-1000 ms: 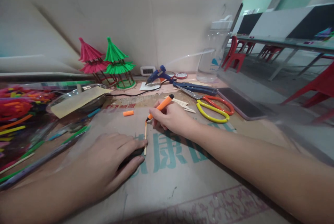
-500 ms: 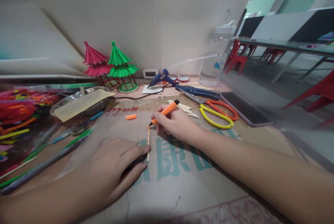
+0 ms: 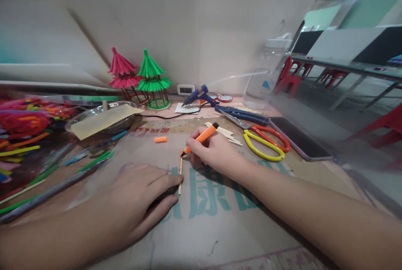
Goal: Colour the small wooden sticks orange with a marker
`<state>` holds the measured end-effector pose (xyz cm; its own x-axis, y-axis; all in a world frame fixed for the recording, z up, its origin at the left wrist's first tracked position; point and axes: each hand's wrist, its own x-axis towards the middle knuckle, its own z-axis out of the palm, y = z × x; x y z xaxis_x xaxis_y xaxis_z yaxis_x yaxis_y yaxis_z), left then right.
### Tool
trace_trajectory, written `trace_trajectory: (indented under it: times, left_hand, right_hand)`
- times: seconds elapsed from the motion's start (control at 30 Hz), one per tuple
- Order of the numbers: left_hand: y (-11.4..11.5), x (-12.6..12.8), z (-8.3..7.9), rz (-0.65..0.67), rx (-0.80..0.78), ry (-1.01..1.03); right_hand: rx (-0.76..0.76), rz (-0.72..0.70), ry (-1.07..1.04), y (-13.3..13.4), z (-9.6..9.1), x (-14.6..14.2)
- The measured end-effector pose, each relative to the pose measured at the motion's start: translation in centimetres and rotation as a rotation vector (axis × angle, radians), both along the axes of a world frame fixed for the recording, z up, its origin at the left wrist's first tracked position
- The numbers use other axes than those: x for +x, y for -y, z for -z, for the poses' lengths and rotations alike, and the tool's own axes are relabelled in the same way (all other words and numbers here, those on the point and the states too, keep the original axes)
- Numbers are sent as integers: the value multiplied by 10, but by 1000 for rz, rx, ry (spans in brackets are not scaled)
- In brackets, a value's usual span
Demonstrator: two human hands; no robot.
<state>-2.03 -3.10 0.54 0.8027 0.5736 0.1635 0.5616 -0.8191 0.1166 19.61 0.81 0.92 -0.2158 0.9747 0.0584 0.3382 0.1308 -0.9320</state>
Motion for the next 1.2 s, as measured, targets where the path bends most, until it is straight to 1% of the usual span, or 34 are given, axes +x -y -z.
trace_trajectory:
  times: [0.2, 0.47, 0.67, 0.87, 0.97, 1.2]
  left_hand:
    - [1, 0, -2, 18, 41, 8]
    - [1, 1, -2, 33, 48, 18]
    - [1, 1, -1, 30, 30, 8]
    - [3, -1, 1, 54, 126, 2]
    - [3, -1, 0, 50, 121, 1]
    - [2, 0, -2, 66, 100, 13]
  right_hand:
    - [6, 2, 16, -2, 3, 2]
    - [24, -21, 41, -4, 7, 2]
    - [-58, -74, 16, -4, 6, 4]
    - [-9, -48, 6, -3, 7, 4]
    - [-11, -44, 18, -3, 7, 3]
    - [-76, -103, 12, 0, 3, 5]
